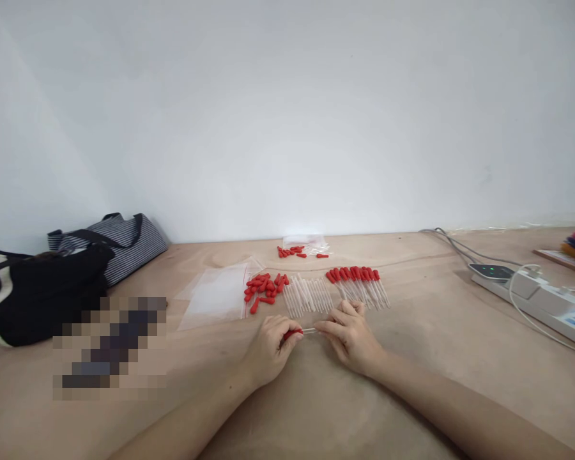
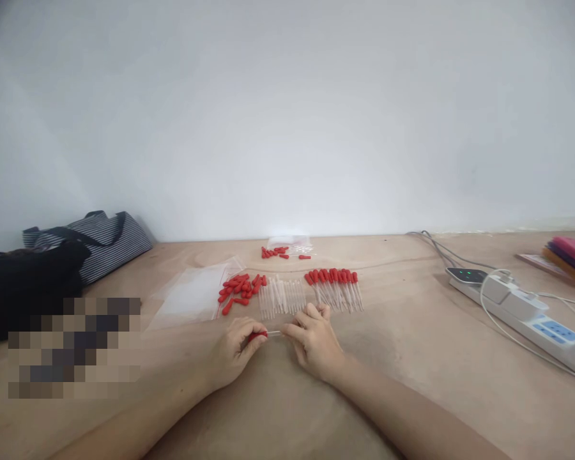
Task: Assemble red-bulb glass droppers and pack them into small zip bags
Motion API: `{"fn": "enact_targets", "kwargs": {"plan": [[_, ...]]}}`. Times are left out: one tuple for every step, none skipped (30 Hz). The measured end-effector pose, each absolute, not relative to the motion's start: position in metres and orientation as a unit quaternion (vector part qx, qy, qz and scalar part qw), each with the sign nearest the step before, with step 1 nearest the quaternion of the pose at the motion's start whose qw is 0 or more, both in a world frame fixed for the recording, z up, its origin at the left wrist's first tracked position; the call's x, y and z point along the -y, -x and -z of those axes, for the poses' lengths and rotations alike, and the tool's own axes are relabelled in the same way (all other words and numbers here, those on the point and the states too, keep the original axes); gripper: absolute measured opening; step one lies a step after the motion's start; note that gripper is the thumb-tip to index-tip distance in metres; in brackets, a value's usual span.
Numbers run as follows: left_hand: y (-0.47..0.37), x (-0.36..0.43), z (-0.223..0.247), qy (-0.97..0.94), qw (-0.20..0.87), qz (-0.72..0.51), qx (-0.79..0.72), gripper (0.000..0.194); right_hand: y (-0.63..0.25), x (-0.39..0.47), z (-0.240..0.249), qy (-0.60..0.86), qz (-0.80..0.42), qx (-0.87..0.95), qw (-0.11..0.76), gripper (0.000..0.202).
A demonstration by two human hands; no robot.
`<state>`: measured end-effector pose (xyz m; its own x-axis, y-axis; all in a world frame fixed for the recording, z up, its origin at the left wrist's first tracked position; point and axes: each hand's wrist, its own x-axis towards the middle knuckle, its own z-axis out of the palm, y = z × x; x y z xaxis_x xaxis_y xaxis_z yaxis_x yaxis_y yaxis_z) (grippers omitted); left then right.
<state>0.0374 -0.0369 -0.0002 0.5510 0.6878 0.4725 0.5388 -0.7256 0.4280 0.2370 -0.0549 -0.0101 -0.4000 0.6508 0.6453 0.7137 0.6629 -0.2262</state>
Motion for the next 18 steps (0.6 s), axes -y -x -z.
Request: {"fn": "enact_targets", "kwargs": {"plan": [[-0.038, 0.037, 0.000, -0.876, 0.109, -0.317, -0.347, 0.016, -0.237, 0.055, 0.010, 0.405, 0.048, 0.837, 0.364, 0.021], [-0.038, 0.037, 0.001, -0.879, 0.101, -0.316, -0.342, 0.017, -0.237, 0.056, 0.009, 0.405, 0.050, 0.838, 0.361, 0.021], [-0.038, 0.037, 0.001, -0.883, 0.092, -0.314, -0.337, 0.017, -0.236, 0.057, 0.008, 0.408, 0.048, 0.839, 0.356, 0.020], [-0.038, 0.038, 0.001, -0.887, 0.083, -0.312, -0.331, 0.018, -0.236, 0.058, 0.007, 0.412, 0.044, 0.841, 0.349, 0.020], [-0.037, 0.038, 0.002, -0.891, 0.075, -0.308, -0.326, 0.018, -0.235, 0.059, 0.005, 0.418, 0.037, 0.841, 0.341, 0.020], [-0.037, 0.039, 0.002, -0.893, 0.068, -0.306, -0.323, 0.018, -0.234, 0.060, 0.003, 0.425, 0.027, 0.841, 0.334, 0.020], [-0.037, 0.039, 0.002, -0.895, 0.060, -0.303, -0.321, 0.017, -0.233, 0.061, 0.001, 0.433, 0.017, 0.839, 0.328, 0.021], [-0.037, 0.040, 0.002, -0.896, 0.054, -0.302, -0.321, 0.017, -0.232, 0.062, -0.001, 0.442, 0.005, 0.838, 0.322, 0.022], [-0.037, 0.041, 0.001, -0.897, 0.048, -0.300, -0.321, 0.017, -0.231, 0.062, -0.002, 0.450, -0.009, 0.835, 0.316, 0.022], [-0.038, 0.042, 0.000, -0.898, 0.042, -0.299, -0.321, 0.016, -0.230, 0.063, -0.004, 0.457, -0.023, 0.833, 0.310, 0.023], [-0.038, 0.043, -0.001, -0.898, 0.038, -0.298, -0.321, 0.016, -0.229, 0.063, -0.005, 0.463, -0.039, 0.832, 0.303, 0.024], [-0.038, 0.044, -0.001, -0.899, 0.033, -0.297, -0.321, 0.016, -0.228, 0.064, -0.005, 0.469, -0.055, 0.830, 0.297, 0.025], [-0.038, 0.044, -0.002, -0.899, 0.029, -0.297, -0.320, 0.016, -0.227, 0.064, -0.006, 0.474, -0.070, 0.828, 0.292, 0.026], [-0.039, 0.045, -0.003, -0.899, 0.026, -0.297, -0.319, 0.016, -0.226, 0.064, -0.007, 0.479, -0.083, 0.825, 0.288, 0.027], [-0.039, 0.046, -0.004, -0.900, 0.022, -0.298, -0.318, 0.016, -0.225, 0.065, -0.008, 0.484, -0.094, 0.822, 0.285, 0.028], [-0.039, 0.046, -0.004, -0.900, 0.019, -0.299, -0.316, 0.016, -0.225, 0.065, -0.009, 0.487, -0.104, 0.820, 0.281, 0.028], [-0.039, 0.046, -0.004, -0.901, 0.016, -0.299, -0.315, 0.015, -0.224, 0.065, -0.009, 0.491, -0.114, 0.818, 0.277, 0.029], [-0.039, 0.046, -0.004, -0.901, 0.014, -0.300, -0.313, 0.015, -0.224, 0.065, -0.010, 0.493, -0.123, 0.817, 0.272, 0.029]]}}
